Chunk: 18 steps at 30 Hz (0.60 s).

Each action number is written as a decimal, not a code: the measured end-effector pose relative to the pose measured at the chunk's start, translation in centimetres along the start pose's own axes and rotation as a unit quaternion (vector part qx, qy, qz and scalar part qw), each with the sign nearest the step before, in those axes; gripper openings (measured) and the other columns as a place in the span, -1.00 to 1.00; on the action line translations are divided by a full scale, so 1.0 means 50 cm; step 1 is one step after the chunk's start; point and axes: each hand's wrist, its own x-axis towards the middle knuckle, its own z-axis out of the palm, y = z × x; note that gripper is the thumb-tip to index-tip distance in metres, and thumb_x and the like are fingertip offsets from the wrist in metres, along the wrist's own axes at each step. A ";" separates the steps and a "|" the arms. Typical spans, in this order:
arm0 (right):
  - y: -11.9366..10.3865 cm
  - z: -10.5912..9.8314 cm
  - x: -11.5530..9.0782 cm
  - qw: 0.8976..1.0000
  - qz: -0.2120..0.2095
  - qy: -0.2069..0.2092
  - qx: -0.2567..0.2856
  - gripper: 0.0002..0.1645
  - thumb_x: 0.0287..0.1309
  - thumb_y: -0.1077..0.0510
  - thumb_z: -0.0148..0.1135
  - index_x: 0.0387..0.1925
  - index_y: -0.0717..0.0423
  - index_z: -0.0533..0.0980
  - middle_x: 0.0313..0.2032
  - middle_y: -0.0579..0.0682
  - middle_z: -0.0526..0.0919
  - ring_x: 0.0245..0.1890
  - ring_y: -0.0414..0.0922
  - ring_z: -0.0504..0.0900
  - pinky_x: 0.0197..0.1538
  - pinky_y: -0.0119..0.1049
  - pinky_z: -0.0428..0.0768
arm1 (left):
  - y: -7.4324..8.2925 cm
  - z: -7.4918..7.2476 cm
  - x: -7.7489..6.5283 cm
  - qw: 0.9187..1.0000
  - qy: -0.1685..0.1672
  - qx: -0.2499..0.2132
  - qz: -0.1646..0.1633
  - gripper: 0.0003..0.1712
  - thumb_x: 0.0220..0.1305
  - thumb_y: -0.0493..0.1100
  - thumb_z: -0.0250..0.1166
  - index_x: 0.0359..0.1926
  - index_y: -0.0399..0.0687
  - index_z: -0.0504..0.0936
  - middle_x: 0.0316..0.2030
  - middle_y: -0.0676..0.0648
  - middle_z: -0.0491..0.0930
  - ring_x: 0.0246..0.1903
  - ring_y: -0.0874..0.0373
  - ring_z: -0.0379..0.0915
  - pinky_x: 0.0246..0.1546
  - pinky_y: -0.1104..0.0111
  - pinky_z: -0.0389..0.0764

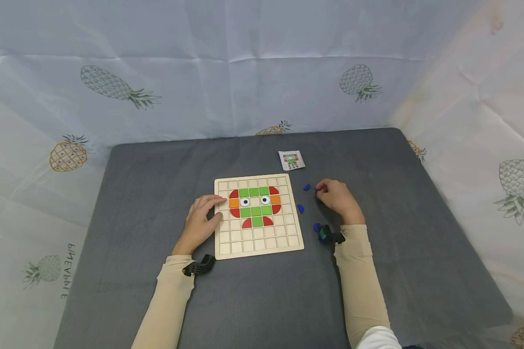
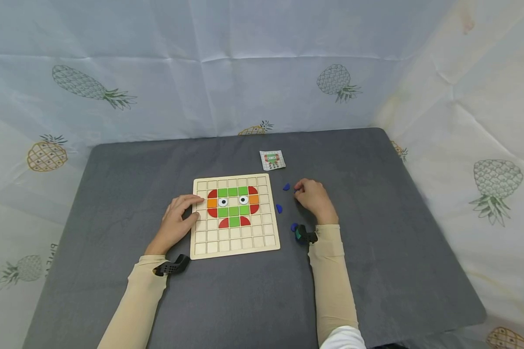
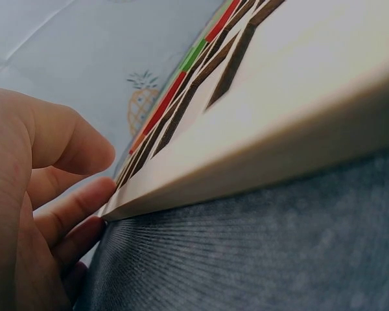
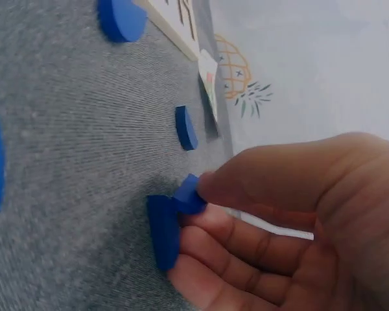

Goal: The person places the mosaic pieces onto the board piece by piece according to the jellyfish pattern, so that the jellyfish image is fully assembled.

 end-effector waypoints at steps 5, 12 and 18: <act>-0.024 0.001 -0.012 0.997 -0.069 -0.016 0.041 -0.60 0.52 0.24 -0.10 0.22 0.16 0.54 0.09 0.23 0.57 -0.08 0.08 0.53 0.00 -0.04 0.52 | 0.001 0.001 0.000 1.000 0.002 0.001 -0.001 -0.55 0.33 -0.23 0.23 0.23 0.03 0.62 0.25 -0.06 0.48 0.35 -0.02 0.21 0.36 -0.08 0.17; -0.079 0.005 -0.035 0.989 -0.119 -0.031 0.079 -0.66 0.50 0.22 0.00 0.17 0.13 0.56 -0.12 0.17 0.62 -0.24 -0.01 0.55 -0.14 -0.19 0.54 | 0.000 0.004 0.001 1.000 0.001 0.001 -0.004 -0.55 0.32 -0.22 0.22 0.23 0.03 0.62 0.27 -0.06 0.47 0.36 -0.02 0.20 0.38 -0.12 0.15; -0.109 0.010 -0.044 0.983 -0.153 -0.037 0.092 -0.68 0.47 0.24 0.06 0.15 0.19 0.56 -0.09 0.11 0.67 -0.20 -0.02 0.55 -0.14 -0.21 0.53 | -0.001 0.002 0.000 1.000 0.004 0.001 -0.006 -0.55 0.33 -0.22 0.22 0.23 0.03 0.62 0.27 -0.06 0.47 0.36 -0.02 0.20 0.38 -0.11 0.15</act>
